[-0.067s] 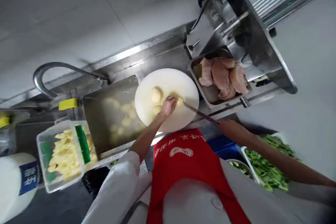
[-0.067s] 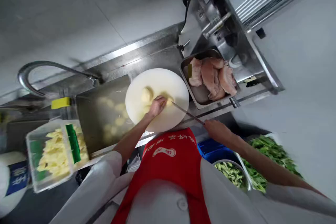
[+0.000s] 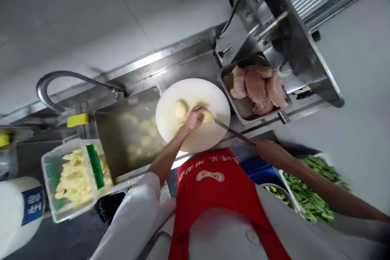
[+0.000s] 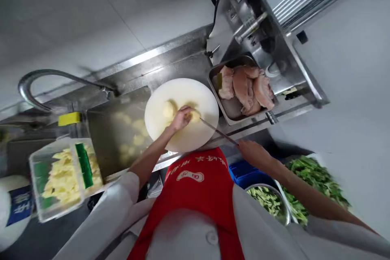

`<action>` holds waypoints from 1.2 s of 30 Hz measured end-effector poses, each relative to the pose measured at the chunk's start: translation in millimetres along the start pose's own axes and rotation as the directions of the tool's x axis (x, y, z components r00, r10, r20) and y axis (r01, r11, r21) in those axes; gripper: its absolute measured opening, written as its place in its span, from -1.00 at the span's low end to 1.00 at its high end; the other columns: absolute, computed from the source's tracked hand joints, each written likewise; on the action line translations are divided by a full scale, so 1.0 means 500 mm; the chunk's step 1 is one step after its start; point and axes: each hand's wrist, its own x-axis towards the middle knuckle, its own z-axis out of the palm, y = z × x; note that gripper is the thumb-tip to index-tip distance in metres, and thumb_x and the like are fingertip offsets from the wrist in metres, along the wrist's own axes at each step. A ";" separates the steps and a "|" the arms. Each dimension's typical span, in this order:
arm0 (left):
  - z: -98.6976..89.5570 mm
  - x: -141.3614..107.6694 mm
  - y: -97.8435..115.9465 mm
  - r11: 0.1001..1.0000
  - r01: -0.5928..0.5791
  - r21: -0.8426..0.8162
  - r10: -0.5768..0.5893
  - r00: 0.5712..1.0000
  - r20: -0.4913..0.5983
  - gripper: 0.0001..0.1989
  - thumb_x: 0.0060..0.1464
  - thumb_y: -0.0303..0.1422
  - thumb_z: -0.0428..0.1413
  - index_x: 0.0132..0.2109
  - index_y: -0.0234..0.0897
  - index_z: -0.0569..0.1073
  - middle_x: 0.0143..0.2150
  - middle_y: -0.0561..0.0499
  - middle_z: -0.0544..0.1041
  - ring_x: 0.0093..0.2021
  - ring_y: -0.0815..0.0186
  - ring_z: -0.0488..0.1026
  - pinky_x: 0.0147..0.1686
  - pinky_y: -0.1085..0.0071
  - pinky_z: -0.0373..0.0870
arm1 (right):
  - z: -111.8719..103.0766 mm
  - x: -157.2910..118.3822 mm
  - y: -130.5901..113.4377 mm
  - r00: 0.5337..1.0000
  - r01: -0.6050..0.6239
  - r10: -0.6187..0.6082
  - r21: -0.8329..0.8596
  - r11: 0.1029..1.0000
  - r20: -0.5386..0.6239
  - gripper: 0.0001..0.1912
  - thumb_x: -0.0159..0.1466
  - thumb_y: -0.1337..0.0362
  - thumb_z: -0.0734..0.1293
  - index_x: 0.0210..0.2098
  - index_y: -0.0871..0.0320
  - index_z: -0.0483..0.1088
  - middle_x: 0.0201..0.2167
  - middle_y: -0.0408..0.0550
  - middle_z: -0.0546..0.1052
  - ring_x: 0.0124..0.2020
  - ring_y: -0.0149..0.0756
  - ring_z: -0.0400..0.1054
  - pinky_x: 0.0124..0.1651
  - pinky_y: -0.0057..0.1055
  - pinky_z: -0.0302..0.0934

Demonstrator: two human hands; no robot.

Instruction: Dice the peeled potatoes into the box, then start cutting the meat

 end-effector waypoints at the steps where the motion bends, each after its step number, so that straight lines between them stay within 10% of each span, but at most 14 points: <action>1: -0.011 0.009 -0.008 1.000 -0.029 0.002 0.028 0.998 0.055 -0.53 0.02 -0.62 0.10 0.08 -0.21 0.52 0.11 -0.10 0.46 0.20 0.11 0.35 0.27 0.08 0.28 | 0.000 -0.010 -0.002 1.000 -0.025 0.025 -0.002 1.000 0.019 -0.71 0.49 0.31 0.06 -0.10 0.29 0.37 -0.25 0.21 0.56 -0.21 -0.08 0.54 -0.31 -0.35 0.22; 6: -0.009 -0.021 -0.012 1.000 -0.005 0.013 0.003 0.985 0.175 -0.42 -0.06 -0.54 0.30 0.15 -0.17 0.47 0.10 -0.10 0.44 0.15 0.07 0.39 0.26 0.04 0.31 | 0.019 -0.017 -0.039 0.980 -0.196 0.191 0.104 0.975 0.057 -0.66 0.51 0.23 0.01 -0.09 0.27 0.33 -0.35 0.19 0.58 -0.25 -0.01 0.57 -0.37 -0.33 0.18; 14: 0.090 -0.144 0.028 0.992 0.120 -0.037 -0.125 0.917 -0.378 -0.85 0.27 -0.32 0.14 -0.09 -0.28 0.53 -0.12 -0.10 0.48 -0.10 0.24 0.45 -0.04 0.27 0.47 | 0.024 0.032 -0.118 0.986 -0.163 0.168 0.165 0.973 -0.016 -0.64 0.52 0.19 -0.02 -0.05 0.25 0.30 -0.31 0.21 0.59 -0.21 -0.02 0.57 -0.34 -0.36 0.18; 36: 0.098 -0.157 0.028 0.995 -0.008 0.101 0.049 0.908 -0.415 -0.72 0.39 -0.30 -0.03 -0.17 -0.29 0.54 -0.18 -0.11 0.54 -0.15 0.24 0.44 -0.10 0.23 0.48 | 0.004 0.065 -0.147 0.994 -0.103 0.098 0.191 0.976 0.039 -0.62 0.52 0.18 -0.01 -0.05 0.27 0.33 -0.31 0.18 0.59 -0.21 -0.09 0.56 -0.31 -0.40 0.13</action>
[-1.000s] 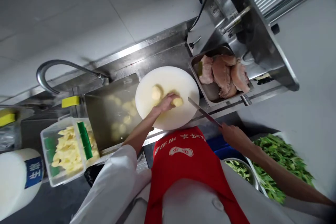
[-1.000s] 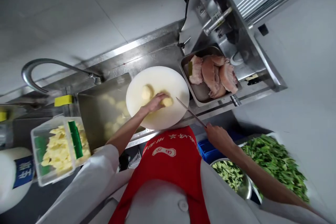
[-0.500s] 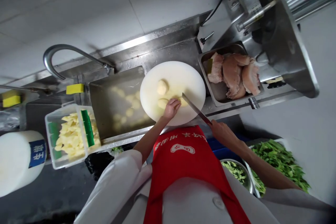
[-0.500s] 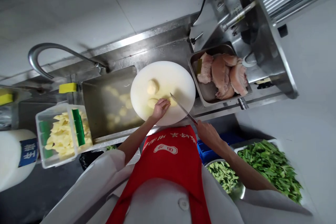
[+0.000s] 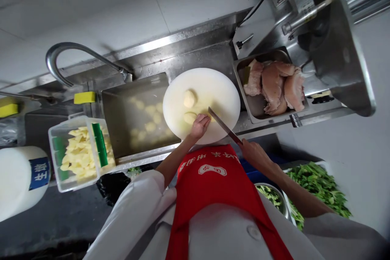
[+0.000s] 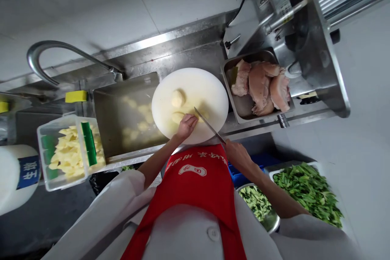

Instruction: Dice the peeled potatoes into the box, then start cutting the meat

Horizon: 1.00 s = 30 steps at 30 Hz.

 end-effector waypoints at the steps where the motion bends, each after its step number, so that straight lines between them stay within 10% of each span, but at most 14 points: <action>1: 0.003 0.001 0.000 1.000 -0.011 -0.004 0.011 1.000 0.016 -0.72 0.39 -0.31 -0.04 -0.17 -0.29 0.54 -0.18 -0.11 0.54 -0.15 0.24 0.44 -0.11 0.23 0.48 | 0.003 0.006 -0.004 1.000 0.000 0.000 0.013 1.000 0.008 -0.62 0.52 0.18 -0.01 -0.06 0.27 0.33 -0.30 0.19 0.59 -0.20 -0.09 0.55 -0.30 -0.40 0.14; 9: -0.014 0.014 0.001 0.998 -0.051 -0.034 0.053 0.997 0.053 -0.75 0.38 -0.34 -0.02 -0.20 -0.29 0.53 -0.22 -0.09 0.54 -0.18 0.25 0.44 -0.15 0.29 0.46 | -0.013 0.026 -0.007 0.996 0.087 -0.087 -0.037 0.996 -0.001 -0.63 0.51 0.23 -0.01 -0.07 0.26 0.35 -0.24 0.19 0.58 -0.18 -0.11 0.53 -0.26 -0.38 0.16; 12: -0.074 -0.014 -0.007 0.998 0.066 0.004 -0.064 0.982 -0.179 -0.81 0.35 -0.35 0.04 -0.17 -0.28 0.53 -0.20 -0.10 0.52 -0.14 0.25 0.45 -0.12 0.30 0.46 | -0.033 0.001 0.002 0.998 0.047 -0.048 -0.043 0.998 -0.041 -0.61 0.52 0.20 -0.02 -0.06 0.24 0.35 -0.30 0.15 0.59 -0.23 -0.12 0.54 -0.30 -0.39 0.13; 17: -0.155 -0.091 -0.032 0.941 0.332 0.069 -0.256 0.828 -0.499 -0.84 0.34 -0.32 0.06 -0.15 -0.25 0.51 -0.20 -0.09 0.49 -0.14 0.26 0.47 -0.11 0.29 0.47 | -0.066 0.006 -0.015 0.996 0.068 -0.074 -0.104 0.992 -0.057 -0.63 0.51 0.18 0.01 -0.06 0.24 0.35 -0.31 0.17 0.59 -0.23 -0.09 0.54 -0.30 -0.39 0.14; 30: -0.093 -0.080 -0.055 0.972 0.228 0.056 -0.211 0.954 -0.211 -0.75 0.38 -0.38 -0.06 -0.12 -0.27 0.52 -0.21 -0.10 0.48 -0.11 0.22 0.40 -0.08 0.24 0.45 | -0.142 0.130 -0.145 0.945 0.324 -0.324 -0.213 0.922 0.034 -0.66 0.49 0.29 0.07 -0.05 0.31 0.41 -0.21 0.24 0.59 -0.17 -0.17 0.52 -0.18 -0.41 0.17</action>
